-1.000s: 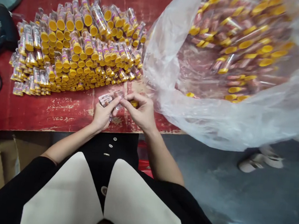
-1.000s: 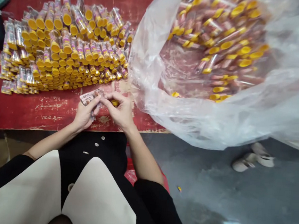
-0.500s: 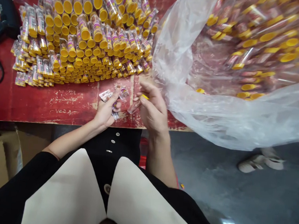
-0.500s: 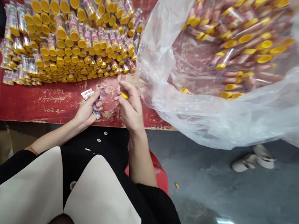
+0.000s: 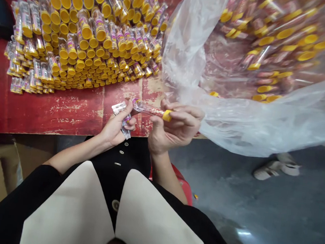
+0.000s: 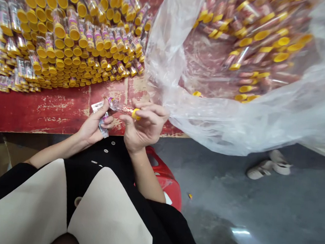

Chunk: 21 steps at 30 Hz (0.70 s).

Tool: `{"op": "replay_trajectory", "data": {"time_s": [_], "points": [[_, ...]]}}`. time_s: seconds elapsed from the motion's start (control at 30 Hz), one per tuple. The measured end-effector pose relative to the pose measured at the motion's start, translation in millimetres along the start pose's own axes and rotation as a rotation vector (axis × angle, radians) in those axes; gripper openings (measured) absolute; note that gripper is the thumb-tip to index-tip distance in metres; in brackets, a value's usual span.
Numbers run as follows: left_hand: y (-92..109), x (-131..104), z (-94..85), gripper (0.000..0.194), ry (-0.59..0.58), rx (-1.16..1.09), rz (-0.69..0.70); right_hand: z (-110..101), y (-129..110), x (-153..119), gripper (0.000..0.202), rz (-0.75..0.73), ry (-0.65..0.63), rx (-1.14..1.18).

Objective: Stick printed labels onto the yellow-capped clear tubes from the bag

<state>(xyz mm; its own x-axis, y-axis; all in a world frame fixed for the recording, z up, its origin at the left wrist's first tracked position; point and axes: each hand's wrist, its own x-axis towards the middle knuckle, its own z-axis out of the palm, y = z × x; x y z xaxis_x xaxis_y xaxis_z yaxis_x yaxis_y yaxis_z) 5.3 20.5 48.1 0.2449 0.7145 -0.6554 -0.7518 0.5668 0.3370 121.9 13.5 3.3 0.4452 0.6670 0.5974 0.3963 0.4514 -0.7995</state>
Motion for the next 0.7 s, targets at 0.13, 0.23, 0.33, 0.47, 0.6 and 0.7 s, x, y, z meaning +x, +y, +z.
{"op": "replay_trajectory", "data": {"time_s": [0.13, 0.23, 0.33, 0.47, 0.6, 0.7], "points": [[2.4, -0.9, 1.0, 0.036, 0.066, 0.084, 0.104, -17.7, -1.8, -1.6, 0.024, -0.205, -0.154, -0.111], [-1.1, 1.4, -0.3, 0.035, 0.088, 0.175, 0.203, -22.2, -5.1, -6.6, 0.033, -0.266, -0.178, -0.116], [-6.6, 3.7, 1.5, 0.033, 0.099, 0.161, 0.256, -19.1, -10.5, -15.3, 0.033, -0.18, -0.143, -0.146], [-7.7, 1.7, 9.8, 0.029, 0.113, 0.068, 0.152, -12.8, -15.4, -20.3, 0.019, -0.05, -0.06, -0.191], [-4.3, -1.8, 13.7, 0.025, 0.093, 0.03, 0.081, -11.5, -17.0, -14.2, 0.021, 0.081, 0.001, -0.104], [-4.7, -2.2, 11.8, 0.029, 0.086, 0.036, 0.1, -15.5, -17.7, -11.0, 0.024, 0.143, -0.056, -0.061]]}}
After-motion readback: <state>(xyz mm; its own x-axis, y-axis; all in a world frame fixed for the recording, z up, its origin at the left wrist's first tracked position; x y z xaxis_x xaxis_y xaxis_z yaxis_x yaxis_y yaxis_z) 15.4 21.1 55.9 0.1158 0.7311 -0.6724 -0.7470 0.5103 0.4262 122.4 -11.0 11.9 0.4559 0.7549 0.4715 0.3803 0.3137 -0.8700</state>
